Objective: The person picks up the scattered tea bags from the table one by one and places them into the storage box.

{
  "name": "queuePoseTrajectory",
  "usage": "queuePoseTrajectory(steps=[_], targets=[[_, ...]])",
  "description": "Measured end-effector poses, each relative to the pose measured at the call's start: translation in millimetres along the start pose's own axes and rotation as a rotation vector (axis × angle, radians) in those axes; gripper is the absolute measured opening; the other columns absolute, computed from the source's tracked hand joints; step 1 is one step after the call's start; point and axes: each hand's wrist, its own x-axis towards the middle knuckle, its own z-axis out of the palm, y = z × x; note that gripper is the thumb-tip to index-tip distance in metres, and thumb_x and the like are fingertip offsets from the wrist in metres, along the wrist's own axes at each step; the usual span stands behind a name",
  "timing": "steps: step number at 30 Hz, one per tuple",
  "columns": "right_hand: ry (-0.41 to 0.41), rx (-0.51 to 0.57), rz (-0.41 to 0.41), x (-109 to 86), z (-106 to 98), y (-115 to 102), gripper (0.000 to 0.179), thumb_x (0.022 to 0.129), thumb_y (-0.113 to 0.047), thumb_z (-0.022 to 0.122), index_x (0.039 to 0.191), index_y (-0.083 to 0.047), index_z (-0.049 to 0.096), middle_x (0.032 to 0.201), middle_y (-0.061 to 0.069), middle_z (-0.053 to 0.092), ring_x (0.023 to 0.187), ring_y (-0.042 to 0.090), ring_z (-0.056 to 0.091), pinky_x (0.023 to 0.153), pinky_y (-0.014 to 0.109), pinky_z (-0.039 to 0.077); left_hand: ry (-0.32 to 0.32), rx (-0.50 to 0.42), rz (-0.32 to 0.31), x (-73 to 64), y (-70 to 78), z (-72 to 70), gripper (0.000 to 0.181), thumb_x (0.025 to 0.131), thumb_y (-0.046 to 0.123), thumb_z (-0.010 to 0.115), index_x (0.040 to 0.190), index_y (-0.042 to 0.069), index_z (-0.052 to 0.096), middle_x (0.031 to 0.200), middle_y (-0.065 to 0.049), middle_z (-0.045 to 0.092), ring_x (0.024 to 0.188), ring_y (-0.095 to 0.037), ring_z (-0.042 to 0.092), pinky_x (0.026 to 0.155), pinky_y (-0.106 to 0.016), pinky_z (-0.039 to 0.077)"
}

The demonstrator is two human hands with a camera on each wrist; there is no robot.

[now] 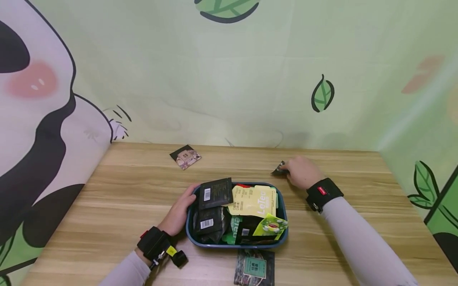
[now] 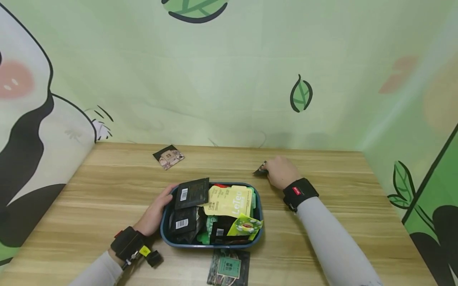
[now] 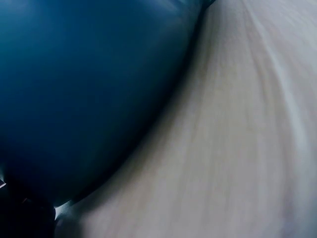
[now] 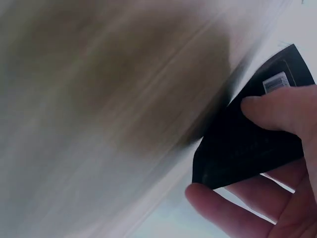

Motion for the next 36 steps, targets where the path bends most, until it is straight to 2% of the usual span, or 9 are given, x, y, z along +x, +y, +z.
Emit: queuePoseTrajectory(steps=[7, 15, 19, 23, 26, 28, 36], targets=[[0.173, 0.033, -0.001, -19.3, -11.4, -5.5, 0.031, 0.084, -0.007, 0.066, 0.114, -0.008, 0.076, 0.103, 0.01, 0.074, 0.088, 0.025, 0.07, 0.074, 0.042, 0.055, -0.008, -0.011, 0.009, 0.2, 0.2, -0.4, 0.05, 0.106, 0.031, 0.025, 0.151, 0.012, 0.039, 0.147, -0.008, 0.045, 0.132, -0.024, 0.04, 0.109, -0.025, 0.03], [0.31, 0.093, -0.017, -37.4, -47.6, -33.0, 0.039, 0.083, -0.007, 0.07, 0.122, -0.011, 0.073, 0.117, 0.009, 0.071, 0.096, 0.027, 0.07, 0.075, 0.042, 0.055, -0.004, 0.006, 0.019, 0.3, 0.3, -0.4, 0.05, 0.106, 0.03, 0.024, 0.15, 0.012, 0.039, 0.146, -0.008, 0.045, 0.131, -0.024, 0.041, 0.11, -0.024, 0.03], [0.385, 0.091, -0.1, -42.7, -62.6, -55.3, 0.04, 0.082, -0.012, 0.073, 0.122, -0.013, 0.073, 0.118, 0.007, 0.071, 0.099, 0.024, 0.07, 0.077, 0.04, 0.056, -0.003, 0.009, 0.013, 0.2, 0.1, -0.2, 0.05, 0.106, 0.031, 0.024, 0.15, 0.013, 0.039, 0.146, -0.008, 0.045, 0.132, -0.024, 0.04, 0.109, -0.024, 0.03], [0.439, 0.114, -0.237, -44.9, -71.2, -81.3, 0.041, 0.081, -0.01, 0.072, 0.122, -0.013, 0.074, 0.119, 0.007, 0.071, 0.095, 0.022, 0.071, 0.067, 0.031, 0.054, 0.007, 0.029, 0.007, -0.1, 0.0, -0.2, 0.05, 0.106, 0.032, 0.024, 0.15, 0.013, 0.039, 0.148, -0.008, 0.044, 0.134, -0.023, 0.039, 0.11, -0.024, 0.029], [0.45, 0.148, -0.329, -45.4, -74.3, -102.7, 0.042, 0.081, -0.008, 0.07, 0.122, -0.012, 0.073, 0.12, 0.008, 0.07, 0.096, 0.02, 0.07, 0.067, 0.029, 0.054, 0.012, 0.04, 0.004, -0.1, -0.7, -0.4, 0.05, 0.106, 0.031, 0.024, 0.15, 0.013, 0.039, 0.148, -0.007, 0.044, 0.134, -0.023, 0.039, 0.11, -0.024, 0.029], [0.441, 0.159, -0.382, -45.7, -75.7, -116.3, 0.042, 0.081, -0.007, 0.069, 0.122, -0.011, 0.073, 0.122, 0.009, 0.07, 0.101, 0.02, 0.069, 0.075, 0.031, 0.055, 0.01, 0.038, 0.003, 0.2, -1.1, -0.7, 0.05, 0.106, 0.031, 0.024, 0.15, 0.013, 0.039, 0.148, -0.007, 0.044, 0.134, -0.023, 0.039, 0.11, -0.025, 0.029], [0.319, 0.134, -0.498, -41.4, -85.0, -162.4, 0.053, 0.076, -0.013, 0.079, 0.128, -0.015, 0.07, 0.132, 0.008, 0.065, 0.115, 0.02, 0.064, 0.087, 0.032, 0.053, -0.002, 0.022, 0.011, 0.1, -0.4, -1.2, 0.051, 0.106, 0.032, 0.024, 0.15, 0.011, 0.038, 0.147, -0.008, 0.044, 0.133, -0.023, 0.039, 0.11, -0.024, 0.029]])
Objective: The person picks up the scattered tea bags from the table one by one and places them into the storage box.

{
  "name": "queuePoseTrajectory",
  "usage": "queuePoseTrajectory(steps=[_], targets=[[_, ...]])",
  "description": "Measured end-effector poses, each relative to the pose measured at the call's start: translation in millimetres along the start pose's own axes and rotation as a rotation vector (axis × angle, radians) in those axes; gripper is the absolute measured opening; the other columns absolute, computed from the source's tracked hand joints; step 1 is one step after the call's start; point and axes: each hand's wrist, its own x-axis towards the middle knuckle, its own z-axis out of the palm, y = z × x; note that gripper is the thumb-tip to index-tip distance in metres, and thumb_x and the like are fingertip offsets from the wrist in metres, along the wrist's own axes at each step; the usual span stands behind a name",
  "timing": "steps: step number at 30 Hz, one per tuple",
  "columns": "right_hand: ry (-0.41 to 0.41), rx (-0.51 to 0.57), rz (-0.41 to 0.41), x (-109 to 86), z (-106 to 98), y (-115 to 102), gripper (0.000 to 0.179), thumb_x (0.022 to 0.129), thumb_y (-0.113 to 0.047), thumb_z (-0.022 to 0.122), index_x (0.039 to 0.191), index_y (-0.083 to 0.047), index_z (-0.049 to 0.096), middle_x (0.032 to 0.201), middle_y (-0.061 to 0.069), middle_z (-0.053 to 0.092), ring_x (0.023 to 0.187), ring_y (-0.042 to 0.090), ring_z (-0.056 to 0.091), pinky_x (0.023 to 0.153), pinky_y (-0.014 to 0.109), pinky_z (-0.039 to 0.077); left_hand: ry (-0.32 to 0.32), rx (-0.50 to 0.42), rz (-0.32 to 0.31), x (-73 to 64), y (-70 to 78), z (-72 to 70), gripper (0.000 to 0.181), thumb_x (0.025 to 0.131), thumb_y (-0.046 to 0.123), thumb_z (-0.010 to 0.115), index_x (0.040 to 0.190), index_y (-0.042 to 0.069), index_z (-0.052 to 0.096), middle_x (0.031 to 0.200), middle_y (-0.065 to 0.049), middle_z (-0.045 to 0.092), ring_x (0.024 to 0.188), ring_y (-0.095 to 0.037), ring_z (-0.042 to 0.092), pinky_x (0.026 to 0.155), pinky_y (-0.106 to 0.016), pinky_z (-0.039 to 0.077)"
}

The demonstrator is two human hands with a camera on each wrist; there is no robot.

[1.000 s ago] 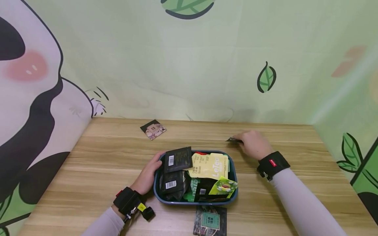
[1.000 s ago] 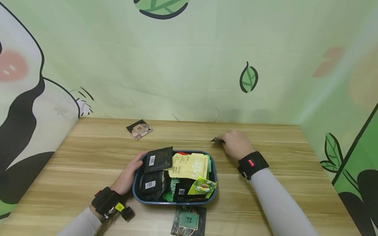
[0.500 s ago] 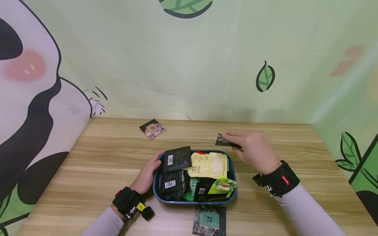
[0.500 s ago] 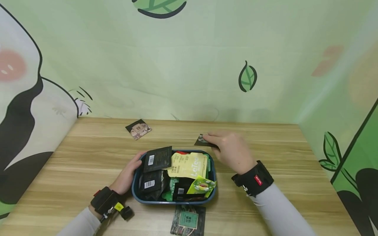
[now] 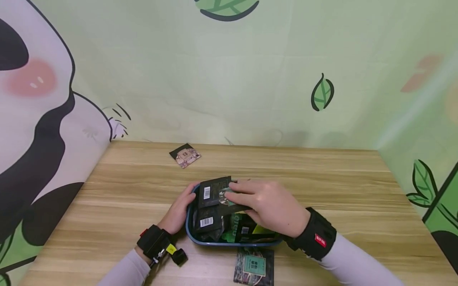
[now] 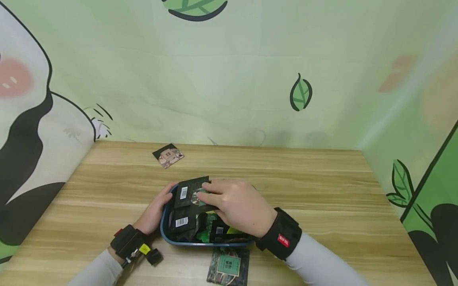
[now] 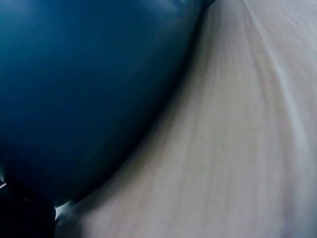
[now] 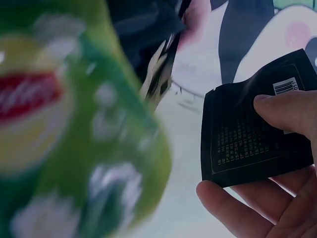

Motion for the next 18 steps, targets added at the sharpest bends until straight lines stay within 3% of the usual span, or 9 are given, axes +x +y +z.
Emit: queuePoseTrajectory(steps=[6, 9, 12, 18], targets=[[-0.065, 0.002, -0.012, 14.1, 8.5, -11.1, 0.051, 0.083, -0.023, 0.074, 0.133, -0.016, 0.066, 0.136, 0.008, 0.062, 0.124, 0.023, 0.059, 0.095, 0.035, 0.049, -0.013, -0.024, 0.013, 0.0, -1.3, -0.7, 0.05, 0.106, 0.032, 0.024, 0.15, 0.01, 0.039, 0.146, -0.01, 0.044, 0.131, -0.024, 0.042, 0.108, -0.025, 0.032], [-0.154, 0.052, 0.041, 14.3, 12.0, -13.6, 0.069, 0.086, -0.048, 0.068, 0.146, -0.015, 0.054, 0.15, 0.009, 0.049, 0.135, 0.029, 0.048, 0.104, 0.041, 0.043, -0.012, -0.016, 0.006, -0.2, -2.1, -0.5, 0.051, 0.106, 0.033, 0.024, 0.15, 0.012, 0.038, 0.147, -0.009, 0.044, 0.131, -0.023, 0.042, 0.108, -0.024, 0.032], [-0.249, 0.102, 0.095, 10.9, 13.5, -14.9, 0.093, 0.082, -0.07, 0.057, 0.156, -0.017, 0.038, 0.161, 0.008, 0.032, 0.145, 0.032, 0.033, 0.11, 0.047, 0.035, -0.012, -0.015, -0.004, -0.4, -1.7, -0.1, 0.051, 0.106, 0.034, 0.024, 0.151, 0.013, 0.038, 0.147, -0.009, 0.044, 0.132, -0.023, 0.042, 0.108, -0.025, 0.032], [-0.277, 0.116, 0.137, 1.1, 8.2, -15.8, 0.104, 0.078, -0.077, 0.054, 0.161, -0.021, 0.027, 0.166, 0.003, 0.019, 0.149, 0.029, 0.023, 0.113, 0.051, 0.029, 0.005, -0.006, -0.016, -0.9, 2.2, 0.7, 0.051, 0.106, 0.034, 0.025, 0.151, 0.015, 0.038, 0.148, -0.007, 0.043, 0.132, -0.023, 0.04, 0.108, -0.025, 0.031]])
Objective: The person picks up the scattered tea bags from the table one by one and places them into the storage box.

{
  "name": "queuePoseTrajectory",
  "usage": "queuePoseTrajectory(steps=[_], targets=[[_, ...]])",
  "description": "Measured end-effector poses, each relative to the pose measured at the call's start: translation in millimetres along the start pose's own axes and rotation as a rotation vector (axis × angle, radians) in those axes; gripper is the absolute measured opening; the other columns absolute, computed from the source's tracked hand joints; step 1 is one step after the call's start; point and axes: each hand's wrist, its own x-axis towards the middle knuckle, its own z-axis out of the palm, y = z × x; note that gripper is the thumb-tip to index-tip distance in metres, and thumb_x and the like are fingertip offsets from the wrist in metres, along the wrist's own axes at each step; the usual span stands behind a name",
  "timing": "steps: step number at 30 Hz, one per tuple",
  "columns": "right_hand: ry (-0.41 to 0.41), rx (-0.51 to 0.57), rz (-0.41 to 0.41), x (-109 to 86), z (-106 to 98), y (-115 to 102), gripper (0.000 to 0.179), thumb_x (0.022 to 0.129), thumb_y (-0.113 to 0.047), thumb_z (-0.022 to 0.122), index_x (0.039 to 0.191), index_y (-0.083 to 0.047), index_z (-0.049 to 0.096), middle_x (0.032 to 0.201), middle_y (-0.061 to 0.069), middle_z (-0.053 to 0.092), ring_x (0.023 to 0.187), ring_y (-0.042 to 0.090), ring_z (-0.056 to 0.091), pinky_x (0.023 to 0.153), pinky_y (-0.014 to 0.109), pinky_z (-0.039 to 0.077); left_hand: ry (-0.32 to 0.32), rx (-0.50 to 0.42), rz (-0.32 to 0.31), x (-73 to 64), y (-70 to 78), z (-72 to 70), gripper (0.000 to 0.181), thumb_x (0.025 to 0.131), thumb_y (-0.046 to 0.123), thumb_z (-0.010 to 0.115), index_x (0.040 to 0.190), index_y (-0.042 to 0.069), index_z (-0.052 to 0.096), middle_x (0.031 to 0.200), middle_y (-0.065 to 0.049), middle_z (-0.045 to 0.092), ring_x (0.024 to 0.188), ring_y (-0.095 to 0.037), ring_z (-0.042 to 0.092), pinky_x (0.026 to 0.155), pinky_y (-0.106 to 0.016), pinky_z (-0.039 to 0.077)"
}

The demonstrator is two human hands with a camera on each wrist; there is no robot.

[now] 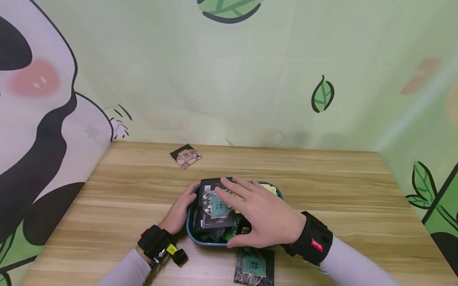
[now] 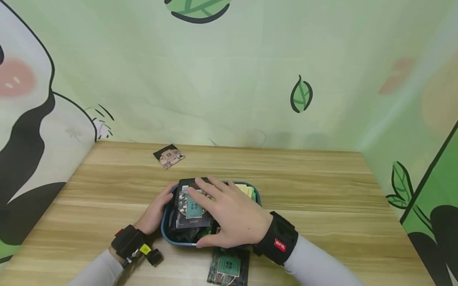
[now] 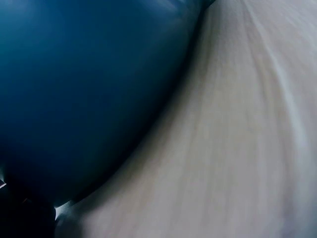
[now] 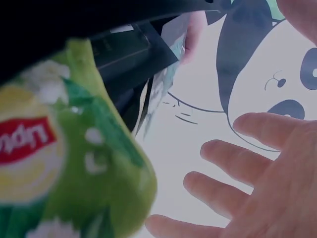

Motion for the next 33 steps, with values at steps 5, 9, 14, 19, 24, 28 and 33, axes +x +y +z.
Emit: queuePoseTrajectory(steps=[5, 9, 14, 19, 24, 28, 33], targets=[[0.015, -0.005, 0.012, -15.5, -7.6, -3.2, 0.102, 0.08, -0.076, 0.053, 0.162, -0.024, 0.022, 0.167, -0.001, 0.015, 0.15, 0.027, 0.021, 0.113, 0.052, 0.028, 0.005, 0.0, -0.005, -0.5, 1.3, 0.5, 0.051, 0.106, 0.031, 0.025, 0.152, 0.014, 0.038, 0.148, -0.007, 0.043, 0.132, -0.024, 0.039, 0.108, -0.024, 0.031], [0.032, 0.008, 0.005, -32.7, -10.0, -8.6, 0.097, 0.083, -0.073, 0.053, 0.161, -0.024, 0.024, 0.167, -0.002, 0.015, 0.15, 0.027, 0.021, 0.112, 0.054, 0.029, 0.012, 0.015, -0.012, -0.5, 1.0, 0.0, 0.05, 0.106, 0.031, 0.025, 0.151, 0.014, 0.038, 0.147, -0.007, 0.044, 0.132, -0.023, 0.039, 0.108, -0.024, 0.03], [0.022, 0.008, -0.013, -57.3, -1.7, -18.4, 0.093, 0.085, -0.071, 0.051, 0.16, -0.023, 0.027, 0.165, 0.002, 0.022, 0.149, 0.028, 0.024, 0.109, 0.055, 0.033, 0.023, 0.057, -0.024, 0.2, 0.2, -0.7, 0.051, 0.106, 0.033, 0.024, 0.152, 0.016, 0.038, 0.15, -0.004, 0.043, 0.136, -0.02, 0.037, 0.111, -0.027, 0.027], [0.001, -0.024, -0.022, -82.9, 13.6, -27.6, 0.09, 0.087, -0.072, 0.046, 0.159, -0.022, 0.03, 0.165, 0.002, 0.023, 0.149, 0.027, 0.025, 0.104, 0.058, 0.038, 0.023, 0.059, -0.029, 0.6, -0.4, -0.7, 0.051, 0.106, 0.032, 0.023, 0.152, 0.016, 0.037, 0.15, -0.005, 0.042, 0.136, -0.021, 0.036, 0.112, -0.029, 0.027], [0.111, -0.136, -0.07, -105.5, 34.4, -36.1, 0.085, 0.089, -0.067, 0.05, 0.158, -0.021, 0.034, 0.162, 0.005, 0.032, 0.145, 0.026, 0.033, 0.1, 0.058, 0.041, 0.026, 0.068, -0.033, 1.3, -0.9, -0.5, 0.051, 0.106, 0.032, 0.023, 0.152, 0.016, 0.037, 0.151, -0.004, 0.042, 0.138, -0.02, 0.035, 0.115, -0.037, 0.025], [0.188, -0.237, -0.114, -120.8, 52.4, -42.6, 0.079, 0.091, -0.062, 0.051, 0.156, -0.019, 0.037, 0.161, 0.007, 0.033, 0.145, 0.026, 0.034, 0.116, 0.053, 0.02, 0.028, 0.064, -0.031, 2.0, -1.8, 0.0, 0.051, 0.106, 0.033, 0.023, 0.153, 0.016, 0.037, 0.152, -0.005, 0.041, 0.14, -0.022, 0.034, 0.116, -0.046, 0.021], [0.192, -0.266, -0.167, -130.6, 75.8, -43.8, 0.071, 0.093, -0.06, 0.05, 0.151, -0.019, 0.047, 0.158, 0.007, 0.039, 0.141, 0.023, 0.04, 0.12, 0.048, 0.006, 0.032, 0.062, -0.034, 1.7, -1.2, 0.6, 0.052, 0.106, 0.033, 0.024, 0.153, 0.015, 0.036, 0.153, -0.006, 0.04, 0.141, -0.023, 0.033, 0.116, -0.047, 0.019]])
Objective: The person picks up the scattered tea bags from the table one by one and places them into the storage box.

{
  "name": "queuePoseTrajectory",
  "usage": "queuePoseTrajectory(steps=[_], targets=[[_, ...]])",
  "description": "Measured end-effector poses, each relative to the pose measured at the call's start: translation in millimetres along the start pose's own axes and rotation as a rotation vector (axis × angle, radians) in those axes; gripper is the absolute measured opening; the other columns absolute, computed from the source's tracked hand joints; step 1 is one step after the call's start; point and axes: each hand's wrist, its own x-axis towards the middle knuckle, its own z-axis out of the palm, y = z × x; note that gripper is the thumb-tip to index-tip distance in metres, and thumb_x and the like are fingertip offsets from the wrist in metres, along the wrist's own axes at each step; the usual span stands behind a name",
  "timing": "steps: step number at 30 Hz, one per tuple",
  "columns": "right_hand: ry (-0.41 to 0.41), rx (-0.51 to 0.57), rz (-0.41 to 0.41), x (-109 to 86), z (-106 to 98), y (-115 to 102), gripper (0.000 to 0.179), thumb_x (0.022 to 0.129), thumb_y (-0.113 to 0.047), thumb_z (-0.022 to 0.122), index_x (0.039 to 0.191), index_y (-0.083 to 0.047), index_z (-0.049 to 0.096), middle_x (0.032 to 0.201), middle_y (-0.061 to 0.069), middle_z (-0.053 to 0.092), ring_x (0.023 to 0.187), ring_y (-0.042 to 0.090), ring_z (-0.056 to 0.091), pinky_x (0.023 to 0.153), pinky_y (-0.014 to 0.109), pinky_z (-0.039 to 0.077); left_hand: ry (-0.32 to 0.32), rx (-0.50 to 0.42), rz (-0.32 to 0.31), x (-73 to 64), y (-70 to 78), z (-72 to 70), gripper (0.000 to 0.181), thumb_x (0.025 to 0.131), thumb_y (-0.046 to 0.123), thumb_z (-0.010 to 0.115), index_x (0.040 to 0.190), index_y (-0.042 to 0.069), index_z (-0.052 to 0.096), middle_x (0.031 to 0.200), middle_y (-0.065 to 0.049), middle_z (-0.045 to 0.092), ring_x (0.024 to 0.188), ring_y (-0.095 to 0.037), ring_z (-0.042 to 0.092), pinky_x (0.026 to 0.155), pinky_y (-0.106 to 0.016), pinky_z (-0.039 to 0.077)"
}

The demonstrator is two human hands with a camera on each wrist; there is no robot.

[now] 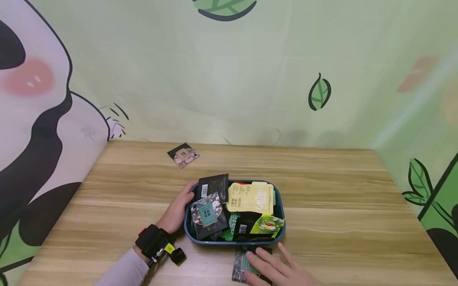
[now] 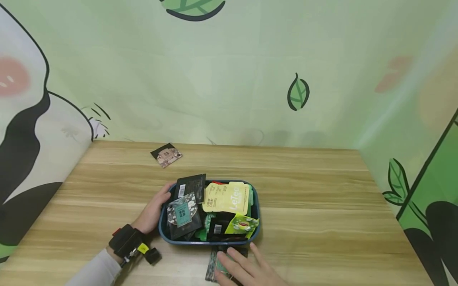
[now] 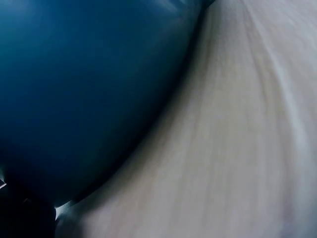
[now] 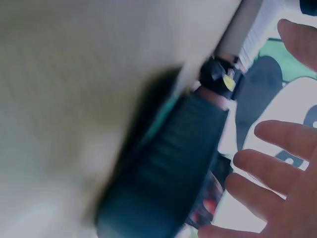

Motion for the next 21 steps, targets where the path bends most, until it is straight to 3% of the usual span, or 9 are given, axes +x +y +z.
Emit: queuePoseTrajectory(steps=[3, 6, 11, 21], targets=[[-0.076, 0.041, 0.005, -3.8, 9.4, -3.8, 0.069, 0.095, -0.059, 0.045, 0.153, -0.022, 0.043, 0.158, 0.004, 0.039, 0.14, 0.021, 0.041, 0.112, 0.053, 0.03, -0.001, -0.003, -0.003, -0.1, 1.3, -0.1, 0.051, 0.106, 0.032, 0.024, 0.153, 0.015, 0.036, 0.153, -0.006, 0.04, 0.141, -0.023, 0.033, 0.116, -0.047, 0.019], [-0.164, 0.13, 0.031, -4.9, 13.4, -4.7, 0.07, 0.097, -0.059, 0.042, 0.157, -0.024, 0.036, 0.16, 0.002, 0.036, 0.141, 0.021, 0.041, 0.093, 0.058, 0.047, -0.001, -0.004, -0.006, -0.1, 1.6, 0.0, 0.051, 0.106, 0.031, 0.024, 0.152, 0.015, 0.037, 0.152, -0.006, 0.041, 0.14, -0.023, 0.034, 0.116, -0.047, 0.02], [-0.256, 0.256, 0.065, -2.2, 16.3, 1.4, 0.07, 0.097, -0.06, 0.039, 0.158, -0.025, 0.033, 0.16, 0.003, 0.034, 0.141, 0.023, 0.04, 0.091, 0.059, 0.047, -0.001, -0.004, -0.009, -0.6, 0.2, -0.2, 0.051, 0.106, 0.031, 0.024, 0.152, 0.015, 0.037, 0.151, -0.006, 0.042, 0.139, -0.023, 0.035, 0.116, -0.048, 0.02], [-0.311, 0.165, 0.033, 11.5, 24.6, 11.0, 0.065, 0.1, -0.059, 0.031, 0.153, -0.023, 0.043, 0.155, 0.003, 0.043, 0.135, 0.021, 0.047, 0.095, 0.045, 0.049, 0.005, 0.009, -0.021, -0.8, -1.3, -0.8, 0.051, 0.106, 0.032, 0.023, 0.153, 0.016, 0.035, 0.154, -0.005, 0.038, 0.142, -0.023, 0.031, 0.116, -0.047, 0.019]])
